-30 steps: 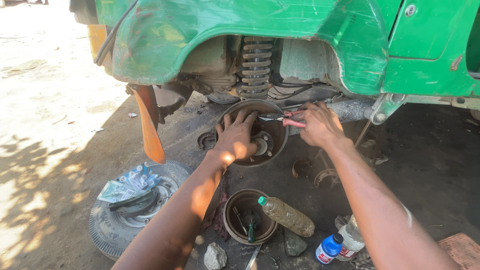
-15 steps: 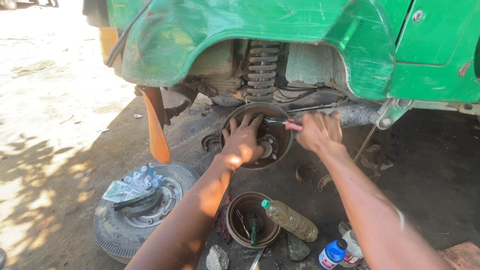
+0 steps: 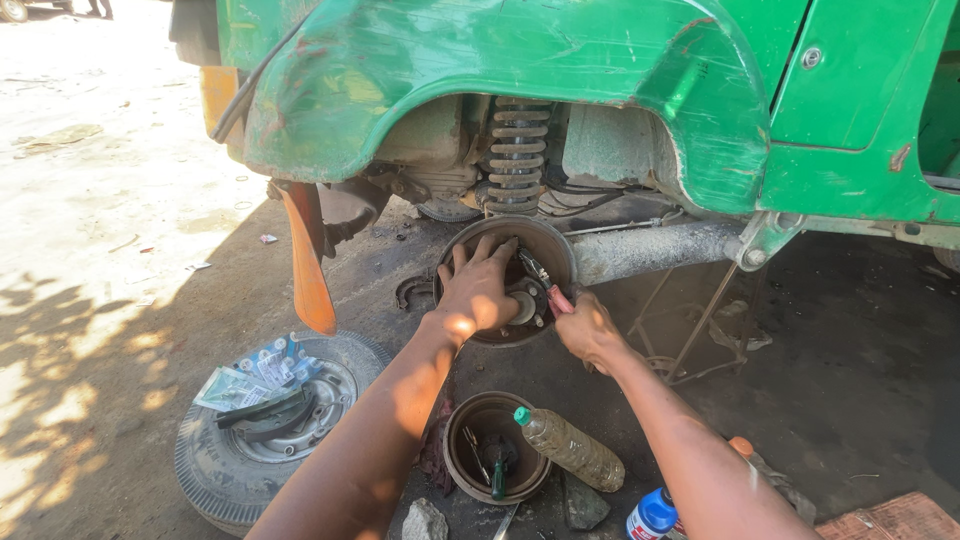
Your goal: The person works on a vehicle's rear drum brake assembly, using a screwdriver to adjust internal components and a pair of pliers to manipulate parts. They then pour a liquid from a plastic bottle into the brake assembly.
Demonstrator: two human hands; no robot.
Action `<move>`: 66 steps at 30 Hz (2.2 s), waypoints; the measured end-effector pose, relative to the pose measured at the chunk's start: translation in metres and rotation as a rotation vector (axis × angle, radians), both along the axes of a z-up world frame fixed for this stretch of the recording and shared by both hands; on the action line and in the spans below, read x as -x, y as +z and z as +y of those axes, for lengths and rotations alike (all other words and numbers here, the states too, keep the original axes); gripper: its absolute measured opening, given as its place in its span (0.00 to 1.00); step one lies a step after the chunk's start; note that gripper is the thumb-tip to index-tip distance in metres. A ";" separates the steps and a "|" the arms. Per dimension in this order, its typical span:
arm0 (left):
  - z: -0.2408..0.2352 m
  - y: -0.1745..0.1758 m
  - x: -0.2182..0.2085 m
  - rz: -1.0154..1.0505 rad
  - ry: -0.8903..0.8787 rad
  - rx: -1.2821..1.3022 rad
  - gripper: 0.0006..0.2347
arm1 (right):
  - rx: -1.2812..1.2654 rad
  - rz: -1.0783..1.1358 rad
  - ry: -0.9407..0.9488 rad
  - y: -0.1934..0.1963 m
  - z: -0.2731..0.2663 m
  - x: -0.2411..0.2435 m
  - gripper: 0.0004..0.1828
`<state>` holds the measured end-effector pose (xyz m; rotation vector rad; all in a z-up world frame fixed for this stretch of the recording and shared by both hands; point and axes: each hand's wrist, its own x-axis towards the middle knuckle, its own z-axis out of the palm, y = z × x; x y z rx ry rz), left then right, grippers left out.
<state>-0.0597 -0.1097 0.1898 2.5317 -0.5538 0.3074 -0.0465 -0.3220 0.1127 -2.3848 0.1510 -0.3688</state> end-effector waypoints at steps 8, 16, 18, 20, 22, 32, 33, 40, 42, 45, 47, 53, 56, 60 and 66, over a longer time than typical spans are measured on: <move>0.001 0.003 -0.002 0.025 -0.020 0.039 0.40 | -0.507 0.261 -0.043 -0.018 0.005 -0.007 0.33; 0.002 0.001 -0.003 0.000 -0.014 0.012 0.40 | -1.216 0.252 -0.064 -0.059 0.056 0.005 0.31; 0.002 0.001 -0.001 0.003 -0.013 0.008 0.40 | -1.260 0.228 -0.078 -0.064 0.057 0.007 0.31; 0.003 0.001 -0.001 -0.008 -0.013 0.006 0.40 | -1.247 0.220 -0.058 -0.064 0.053 0.007 0.31; 0.004 0.001 -0.001 -0.006 -0.012 -0.001 0.40 | -1.199 0.193 -0.052 -0.062 0.050 0.010 0.30; 0.039 -0.009 -0.008 0.007 0.014 0.217 0.37 | -1.038 0.048 -0.332 -0.071 -0.037 0.015 0.09; 0.045 -0.012 -0.009 0.031 -0.002 0.250 0.35 | -1.076 0.072 -0.370 -0.074 -0.050 0.014 0.08; 0.054 -0.034 -0.024 0.067 -0.046 0.392 0.28 | -1.013 0.642 -0.208 -0.063 -0.110 0.014 0.31; 0.053 -0.035 -0.028 0.064 -0.028 0.395 0.28 | -0.942 0.710 -0.217 -0.055 -0.118 0.017 0.32; 0.049 -0.039 -0.030 0.078 -0.010 0.401 0.26 | -0.727 0.766 -0.239 -0.052 -0.125 0.022 0.29; 0.047 -0.040 -0.032 0.058 -0.018 0.412 0.24 | -0.607 0.626 -0.231 -0.048 -0.128 0.028 0.28; 0.042 -0.042 -0.036 -0.079 -0.012 0.472 0.19 | -0.138 0.297 -0.122 0.006 -0.105 0.047 0.23; 0.039 -0.042 -0.034 -0.058 0.019 0.451 0.20 | 0.010 0.106 -0.011 0.043 -0.073 0.050 0.29; 0.039 -0.040 -0.030 -0.033 0.049 0.482 0.19 | -0.112 -0.075 -0.012 0.070 -0.026 0.055 0.43; 0.039 -0.040 -0.038 -0.059 0.075 0.465 0.19 | -0.158 -0.045 -0.025 0.091 -0.001 0.050 0.38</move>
